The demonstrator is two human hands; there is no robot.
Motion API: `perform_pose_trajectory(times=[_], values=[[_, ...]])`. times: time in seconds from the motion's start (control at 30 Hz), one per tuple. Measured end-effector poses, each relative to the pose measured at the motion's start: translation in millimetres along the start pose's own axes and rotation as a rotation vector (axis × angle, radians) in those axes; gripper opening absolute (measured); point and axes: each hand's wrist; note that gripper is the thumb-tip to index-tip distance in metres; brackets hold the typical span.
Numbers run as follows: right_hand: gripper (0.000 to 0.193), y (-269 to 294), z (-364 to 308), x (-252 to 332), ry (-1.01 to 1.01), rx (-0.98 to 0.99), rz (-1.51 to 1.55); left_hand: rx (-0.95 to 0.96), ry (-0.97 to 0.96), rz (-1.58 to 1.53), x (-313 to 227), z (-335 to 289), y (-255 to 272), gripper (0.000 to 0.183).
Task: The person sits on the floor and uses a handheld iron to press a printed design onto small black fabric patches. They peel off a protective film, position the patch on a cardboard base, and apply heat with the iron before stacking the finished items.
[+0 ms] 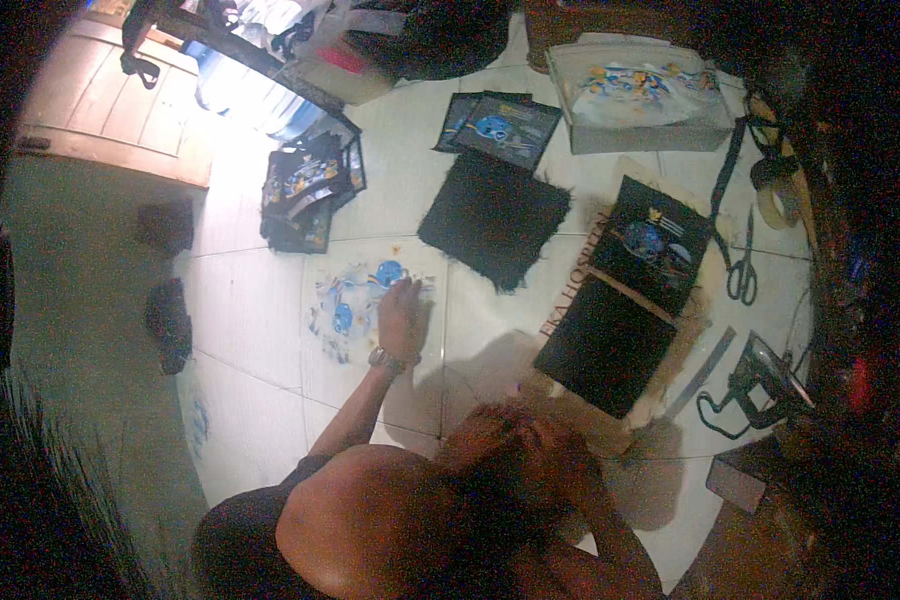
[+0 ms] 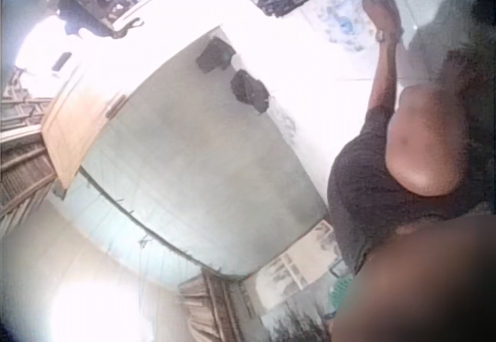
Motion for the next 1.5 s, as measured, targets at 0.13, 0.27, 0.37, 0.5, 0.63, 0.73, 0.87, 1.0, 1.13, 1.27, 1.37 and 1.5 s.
perform_pose_trajectory(times=[0.13,0.27,0.37,0.5,0.63,0.73,0.87,1.0,1.13,1.27,1.37,1.5], values=[[0.026,6,-12,-25,-0.049,-0.118,0.153,-0.146,0.068,-0.116,-7,3,-2,0.024],[0.036,6,13,11,-0.151,-0.461,0.509,0.126,-0.327,-0.229,-93,-23,18,0.030],[0.039,6,28,-16,-0.210,-0.673,0.732,0.479,-0.634,-0.526,-181,-23,3,0.037],[0.032,12,9,-132,-0.245,-0.803,0.236,0.639,-0.591,-0.348,-193,5,12,0.039],[0.029,41,5,-134,-0.358,-0.732,0.149,0.281,-0.517,-0.297,-141,10,-27,0.043],[0.032,56,5,-127,-0.363,-0.693,0.277,0.294,-0.492,-0.367,-143,23,-28,0.046],[0.036,60,-3,-141,-0.368,-0.803,0.056,0.412,-0.542,-0.301,-175,48,-24,0.058],[0.033,90,-49,-108,-0.421,-1.057,0.146,0.459,-0.612,-0.184,-166,53,-36,0.066],[0.032,64,-70,-125,-0.461,-1.150,0.300,0.439,-0.611,-0.248,-164,44,-41,0.071],[0.021,45,-58,-133,-0.472,-0.986,0.220,0.438,-0.597,-0.220,-160,48,-39,0.073],[0.026,41,-34,-133,-0.334,-0.887,0.080,0.446,-0.694,-0.245,-149,56,-44,0.071],[0.040,41,-18,-121,-0.377,-0.751,0.045,0.485,-0.720,-0.234,-146,61,-44,0.068]])
Point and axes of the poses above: each hand's wrist, its own z-axis towards the middle knuckle, its own y-axis out of the back of the hand, x = y × z, and after that the axes turned 13 degrees about x, right-handed
